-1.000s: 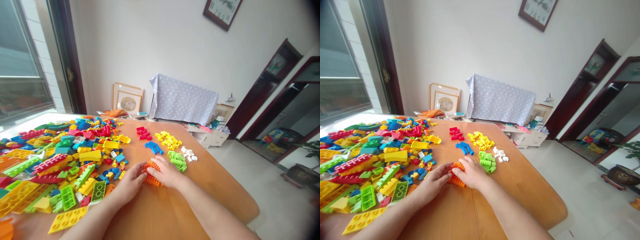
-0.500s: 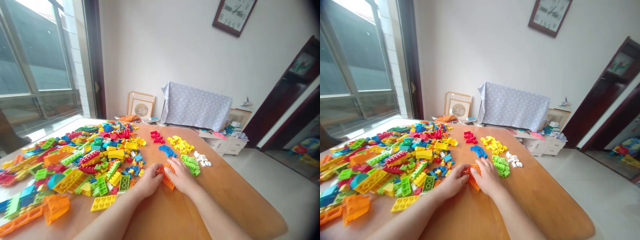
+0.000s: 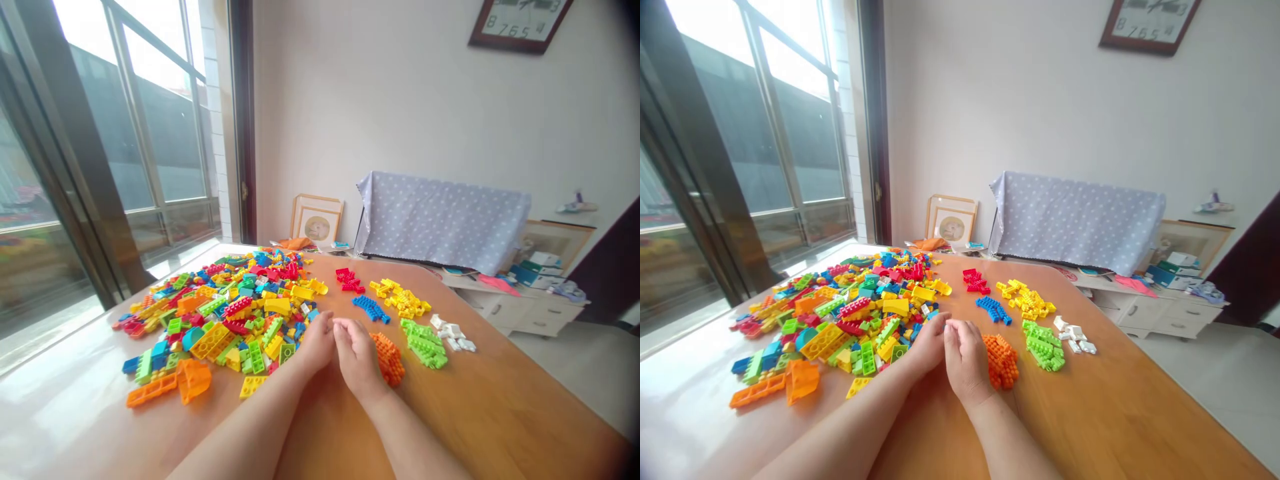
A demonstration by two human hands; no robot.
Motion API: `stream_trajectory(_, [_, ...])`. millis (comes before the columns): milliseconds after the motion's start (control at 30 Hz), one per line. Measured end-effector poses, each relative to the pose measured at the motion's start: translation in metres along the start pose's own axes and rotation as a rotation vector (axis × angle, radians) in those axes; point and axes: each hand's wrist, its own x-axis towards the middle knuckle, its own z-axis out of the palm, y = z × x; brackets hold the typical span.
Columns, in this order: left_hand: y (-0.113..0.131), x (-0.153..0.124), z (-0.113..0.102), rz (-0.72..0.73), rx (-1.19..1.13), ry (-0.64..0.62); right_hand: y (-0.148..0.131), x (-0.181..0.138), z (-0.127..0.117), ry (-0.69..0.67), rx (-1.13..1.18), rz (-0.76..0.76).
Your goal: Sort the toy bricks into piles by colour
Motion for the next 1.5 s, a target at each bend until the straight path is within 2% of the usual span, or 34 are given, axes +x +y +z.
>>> stream_trajectory(133, [0.004, 0.014, -0.013, -0.051, -0.050, 0.097, 0.008, -0.006, 0.003, -0.017, 0.022, 0.009])
stream_trajectory(333, [0.016, 0.028, -0.032, -0.144, -0.145, 0.231, 0.013, 0.002, 0.000, 0.044, 0.285, 0.257])
stream_trajectory(433, [0.020, 0.034, -0.036, -0.163, -0.162, 0.269, 0.010, 0.003, -0.003, 0.078, 0.379, 0.329])
stream_trajectory(567, [0.029, 0.037, -0.027, -0.155, -0.147, 0.264, 0.005, 0.001, -0.005, 0.072, 0.391, 0.336])
stream_trajectory(733, [0.031, 0.026, -0.010, -0.197, -0.080, 0.184, 0.005, 0.000, -0.003, 0.022, 0.397, 0.340])
stream_trajectory(900, [0.028, 0.021, -0.013, -0.248, -0.010, 0.176, 0.005, -0.003, 0.003, -0.046, 0.442, 0.376])
stream_trajectory(1067, [0.034, 0.037, -0.020, -0.195, 0.037, 0.229, 0.004, -0.007, 0.010, -0.068, 0.436, 0.344])
stream_trajectory(1300, [0.037, 0.080, -0.034, -0.026, 0.238, 0.237, 0.015, -0.013, 0.024, -0.145, 0.373, 0.337])
stream_trajectory(1500, [0.039, 0.119, -0.052, 0.051, 0.593, 0.191, 0.002, -0.013, 0.019, -0.183, 0.215, 0.152])
